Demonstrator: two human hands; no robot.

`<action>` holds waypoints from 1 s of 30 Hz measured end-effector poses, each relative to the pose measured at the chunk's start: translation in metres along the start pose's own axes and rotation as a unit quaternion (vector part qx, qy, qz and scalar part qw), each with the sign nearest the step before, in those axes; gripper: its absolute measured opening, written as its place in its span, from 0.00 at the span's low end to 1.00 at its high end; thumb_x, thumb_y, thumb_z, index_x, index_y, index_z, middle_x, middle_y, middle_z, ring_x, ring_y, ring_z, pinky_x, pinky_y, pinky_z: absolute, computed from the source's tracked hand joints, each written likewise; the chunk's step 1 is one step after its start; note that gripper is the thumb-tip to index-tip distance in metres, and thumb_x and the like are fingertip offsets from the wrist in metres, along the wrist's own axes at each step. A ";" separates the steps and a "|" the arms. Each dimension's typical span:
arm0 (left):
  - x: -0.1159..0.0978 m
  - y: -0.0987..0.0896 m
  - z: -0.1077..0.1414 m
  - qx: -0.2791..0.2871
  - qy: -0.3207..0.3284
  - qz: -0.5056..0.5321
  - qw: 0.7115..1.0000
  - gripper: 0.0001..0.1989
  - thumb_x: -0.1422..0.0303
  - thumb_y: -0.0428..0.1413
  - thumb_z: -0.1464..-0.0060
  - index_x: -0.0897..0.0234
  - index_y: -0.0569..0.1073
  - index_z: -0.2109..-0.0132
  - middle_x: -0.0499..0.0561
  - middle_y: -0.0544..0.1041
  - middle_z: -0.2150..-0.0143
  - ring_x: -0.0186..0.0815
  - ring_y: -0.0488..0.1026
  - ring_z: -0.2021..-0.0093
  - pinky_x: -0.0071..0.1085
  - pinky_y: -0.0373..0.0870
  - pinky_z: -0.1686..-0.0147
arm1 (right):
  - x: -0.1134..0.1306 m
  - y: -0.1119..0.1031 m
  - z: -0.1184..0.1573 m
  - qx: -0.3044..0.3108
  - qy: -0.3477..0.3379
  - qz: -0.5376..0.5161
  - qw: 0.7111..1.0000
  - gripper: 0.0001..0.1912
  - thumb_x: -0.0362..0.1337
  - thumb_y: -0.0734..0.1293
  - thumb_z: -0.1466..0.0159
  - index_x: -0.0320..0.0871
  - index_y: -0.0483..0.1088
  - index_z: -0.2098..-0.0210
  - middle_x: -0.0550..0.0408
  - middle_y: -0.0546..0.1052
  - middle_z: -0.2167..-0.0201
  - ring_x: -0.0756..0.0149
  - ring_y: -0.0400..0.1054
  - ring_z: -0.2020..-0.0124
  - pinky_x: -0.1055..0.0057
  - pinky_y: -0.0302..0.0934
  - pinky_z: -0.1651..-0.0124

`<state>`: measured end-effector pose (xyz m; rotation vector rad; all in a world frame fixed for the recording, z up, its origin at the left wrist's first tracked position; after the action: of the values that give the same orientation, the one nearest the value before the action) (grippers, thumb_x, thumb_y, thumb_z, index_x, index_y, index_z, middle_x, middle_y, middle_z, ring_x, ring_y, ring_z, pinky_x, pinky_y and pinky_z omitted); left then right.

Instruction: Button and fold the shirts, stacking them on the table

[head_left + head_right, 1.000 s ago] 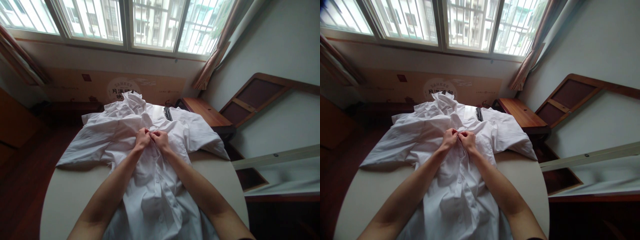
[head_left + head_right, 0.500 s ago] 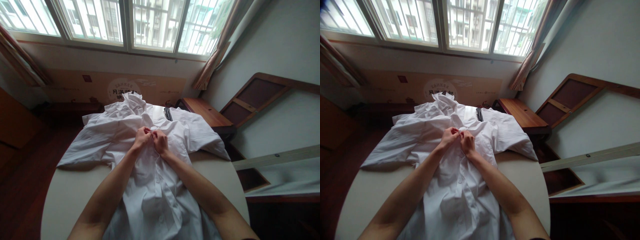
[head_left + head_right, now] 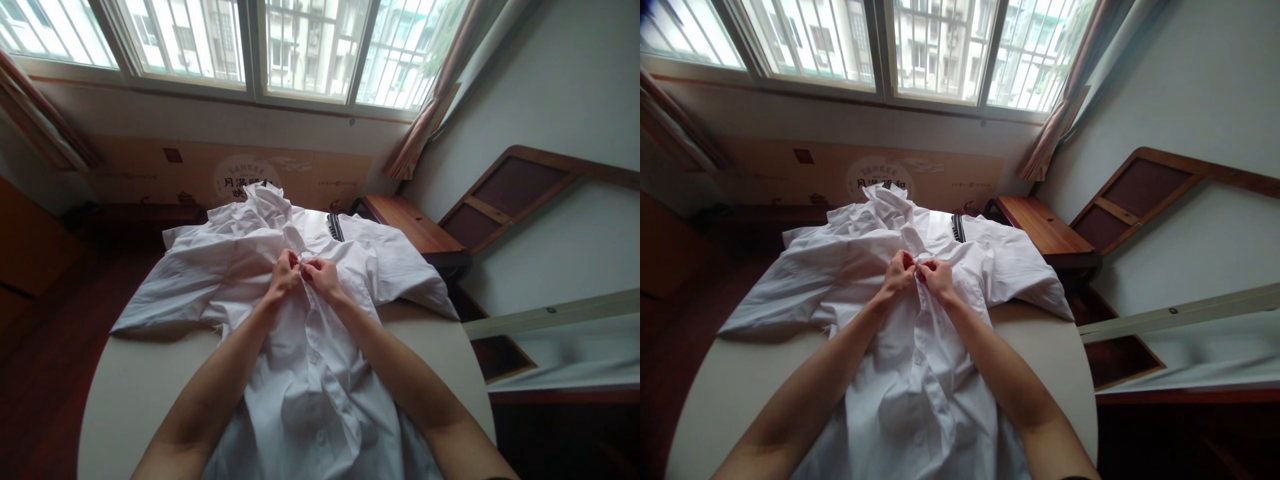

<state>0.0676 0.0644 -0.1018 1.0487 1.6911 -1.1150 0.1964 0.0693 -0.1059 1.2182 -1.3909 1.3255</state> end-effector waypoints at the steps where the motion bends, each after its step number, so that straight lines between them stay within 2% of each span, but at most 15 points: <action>1: -0.001 0.000 0.000 -0.004 0.006 -0.002 1.000 0.06 0.76 0.54 0.55 0.63 0.65 0.69 0.45 0.69 0.74 0.31 0.67 0.73 0.27 0.63 0.71 | -0.001 0.001 -0.001 0.022 0.019 -0.046 0.999 0.07 0.39 0.67 0.47 0.41 0.71 0.75 0.55 0.75 0.78 0.67 0.69 0.75 0.70 0.64 0.68; 4: -0.002 -0.002 -0.002 -0.012 -0.013 0.006 1.000 0.06 0.76 0.55 0.57 0.63 0.65 0.71 0.45 0.69 0.74 0.31 0.67 0.73 0.27 0.63 0.70 | -0.001 0.000 -0.001 0.038 0.027 -0.099 0.994 0.09 0.39 0.70 0.52 0.40 0.71 0.72 0.56 0.76 0.76 0.69 0.68 0.76 0.72 0.63 0.70; 7: 0.002 -0.003 -0.005 -0.006 -0.047 0.025 0.999 0.07 0.77 0.56 0.60 0.64 0.67 0.71 0.46 0.71 0.74 0.32 0.69 0.72 0.28 0.64 0.69 | -0.001 -0.002 0.002 0.001 0.010 -0.046 0.999 0.09 0.37 0.70 0.52 0.40 0.73 0.72 0.56 0.76 0.75 0.68 0.68 0.75 0.72 0.63 0.70; 11: 0.009 -0.004 -0.008 0.007 -0.062 0.049 0.997 0.06 0.74 0.58 0.61 0.66 0.70 0.71 0.47 0.72 0.74 0.32 0.68 0.72 0.28 0.64 0.69 | 0.001 -0.001 0.005 -0.029 -0.033 0.019 0.999 0.06 0.37 0.68 0.51 0.41 0.74 0.74 0.55 0.77 0.76 0.66 0.69 0.73 0.70 0.63 0.67; 13: 0.014 -0.004 -0.008 0.003 -0.075 0.079 0.994 0.07 0.72 0.60 0.62 0.66 0.70 0.72 0.46 0.71 0.75 0.31 0.67 0.73 0.27 0.63 0.70 | -0.001 0.001 0.004 -0.026 -0.011 -0.028 0.999 0.07 0.38 0.69 0.52 0.41 0.74 0.74 0.56 0.76 0.76 0.67 0.69 0.75 0.70 0.64 0.68; 17: 0.017 -0.003 -0.007 -0.011 -0.086 0.155 0.984 0.10 0.72 0.60 0.63 0.64 0.66 0.72 0.42 0.67 0.77 0.27 0.64 0.76 0.24 0.61 0.73 | -0.008 0.005 0.004 0.003 0.110 -0.170 0.979 0.09 0.36 0.71 0.57 0.41 0.72 0.75 0.60 0.72 0.82 0.71 0.64 0.81 0.73 0.61 0.75; 22: 0.011 -0.005 -0.007 -0.015 -0.039 0.128 0.991 0.11 0.71 0.60 0.62 0.64 0.65 0.71 0.43 0.68 0.74 0.27 0.66 0.73 0.24 0.63 0.71 | 0.004 0.003 0.005 -0.007 0.081 -0.162 0.984 0.11 0.37 0.72 0.56 0.40 0.71 0.75 0.59 0.73 0.81 0.72 0.65 0.80 0.73 0.60 0.75; 26: 0.012 -0.003 -0.005 -0.009 -0.065 0.187 0.980 0.12 0.70 0.60 0.62 0.64 0.63 0.71 0.42 0.68 0.74 0.27 0.66 0.74 0.23 0.62 0.72 | 0.001 0.009 0.004 0.030 0.110 -0.222 0.969 0.15 0.41 0.75 0.58 0.40 0.69 0.77 0.61 0.70 0.83 0.74 0.64 0.80 0.74 0.60 0.73; 30: 0.009 0.000 -0.001 0.009 -0.100 0.287 0.953 0.16 0.70 0.61 0.65 0.63 0.60 0.70 0.41 0.67 0.74 0.25 0.65 0.75 0.23 0.63 0.72 | -0.003 0.014 0.003 0.067 0.124 -0.276 0.951 0.18 0.42 0.77 0.61 0.40 0.69 0.77 0.62 0.70 0.83 0.77 0.61 0.81 0.76 0.58 0.75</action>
<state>0.0642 0.0668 -0.1102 1.2830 1.1089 -0.8172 0.1828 0.0660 -0.1113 1.3505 -0.7149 1.1300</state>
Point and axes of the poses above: each hand's wrist, its own z-axis away from the middle knuckle, its own y-axis out of the palm, x = y × z, the point moved 5 cm from there along -z, towards the middle knuckle
